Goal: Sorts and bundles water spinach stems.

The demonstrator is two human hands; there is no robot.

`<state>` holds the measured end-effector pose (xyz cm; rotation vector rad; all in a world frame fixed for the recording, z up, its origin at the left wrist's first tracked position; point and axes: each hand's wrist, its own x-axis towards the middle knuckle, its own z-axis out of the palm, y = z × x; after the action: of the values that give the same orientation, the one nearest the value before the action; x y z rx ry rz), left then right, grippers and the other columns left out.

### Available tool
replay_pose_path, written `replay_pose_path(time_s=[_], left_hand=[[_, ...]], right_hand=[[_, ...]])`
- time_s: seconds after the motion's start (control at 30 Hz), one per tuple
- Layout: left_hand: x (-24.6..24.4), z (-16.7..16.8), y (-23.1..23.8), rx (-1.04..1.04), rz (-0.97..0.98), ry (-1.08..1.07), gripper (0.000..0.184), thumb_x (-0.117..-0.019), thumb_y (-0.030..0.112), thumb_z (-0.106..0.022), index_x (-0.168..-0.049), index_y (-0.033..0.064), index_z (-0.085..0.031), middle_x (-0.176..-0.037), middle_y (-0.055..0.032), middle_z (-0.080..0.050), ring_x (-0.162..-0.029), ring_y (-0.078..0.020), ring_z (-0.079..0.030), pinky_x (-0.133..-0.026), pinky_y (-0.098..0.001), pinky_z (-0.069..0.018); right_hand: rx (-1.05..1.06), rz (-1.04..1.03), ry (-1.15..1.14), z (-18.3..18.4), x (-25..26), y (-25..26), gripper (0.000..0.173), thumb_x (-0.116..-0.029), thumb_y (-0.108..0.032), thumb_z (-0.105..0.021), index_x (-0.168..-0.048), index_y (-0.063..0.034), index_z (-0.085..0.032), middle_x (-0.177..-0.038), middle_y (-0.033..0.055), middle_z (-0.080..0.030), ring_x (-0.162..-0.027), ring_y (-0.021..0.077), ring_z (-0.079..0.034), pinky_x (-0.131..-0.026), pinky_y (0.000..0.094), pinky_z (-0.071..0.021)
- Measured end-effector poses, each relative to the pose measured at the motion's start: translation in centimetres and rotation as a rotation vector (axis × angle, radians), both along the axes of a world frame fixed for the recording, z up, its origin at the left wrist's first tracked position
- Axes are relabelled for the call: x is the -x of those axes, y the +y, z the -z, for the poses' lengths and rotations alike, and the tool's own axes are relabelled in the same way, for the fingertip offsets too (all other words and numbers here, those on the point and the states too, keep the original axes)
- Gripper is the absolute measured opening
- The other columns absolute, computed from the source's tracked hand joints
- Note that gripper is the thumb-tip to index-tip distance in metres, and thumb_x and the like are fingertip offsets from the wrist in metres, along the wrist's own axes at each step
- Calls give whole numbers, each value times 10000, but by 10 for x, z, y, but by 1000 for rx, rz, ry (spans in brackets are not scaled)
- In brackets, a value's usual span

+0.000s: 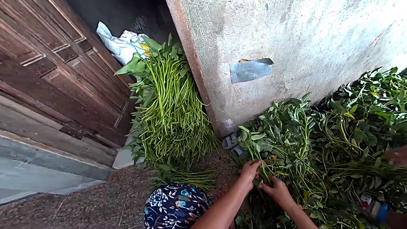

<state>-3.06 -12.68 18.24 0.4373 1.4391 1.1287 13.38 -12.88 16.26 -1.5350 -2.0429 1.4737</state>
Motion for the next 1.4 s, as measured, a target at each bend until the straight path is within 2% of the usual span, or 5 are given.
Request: replay_pose_path(time_s=[0.2, 0.47, 0.9, 1.07, 1.4], left_hand=[[-11, -13, -5, -77, 63, -6, 216, -1043, 182, -606, -1195, 40, -667, -955, -50, -661, -627, -78, -531, -562, -230, -444], [-5, -7, -6, -209, 136, -61, 202, -1072, 140, -523, -1194, 43, -652, -895, -16, -626, -562, -44, -447, -517, -198, -392], [3, -10, 3, -180, 2, 244, 220, -1082, 139, -508, -1185, -19, -620, -891, -55, -687, -571, -61, -522, -537, -219, -437], [2, -10, 2, -182, -22, 291, 218, -1084, 136, -501, -1152, -37, -615, -867, -66, -674, -590, -72, -546, -572, -227, -473], [17, -49, 6, -225, -158, 118, 228, -1114, 165, -434, -1180, -1, -576, -806, -77, -650, -517, -78, -492, -503, -210, -425]], right_hand=[[297, 317, 574, -9, 12, 15, 284, -1085, -220, -520, -1165, 31, -624, -852, 75, -718, -620, 124, -639, -580, 283, -549], [669, 561, 870, -13, 14, 19, 292, -1126, -236, -402, -1019, -24, -572, -714, 41, -592, -525, 119, -556, -515, 279, -537], [362, -84, -265, 42, -24, -31, 428, -1113, -227, -356, -1362, 60, -553, -1291, 257, -654, -1233, 389, -626, -1084, 557, -456], [219, -271, -429, 17, -63, 7, 691, -910, -257, -768, -1492, -12, -488, -1490, 332, -463, -1348, 503, -498, -1101, 674, -412], [-186, -191, -164, -5, -19, 10, 474, -999, -312, -657, -1381, -37, -608, -1266, 225, -642, -1095, 354, -660, -1014, 520, -513]])
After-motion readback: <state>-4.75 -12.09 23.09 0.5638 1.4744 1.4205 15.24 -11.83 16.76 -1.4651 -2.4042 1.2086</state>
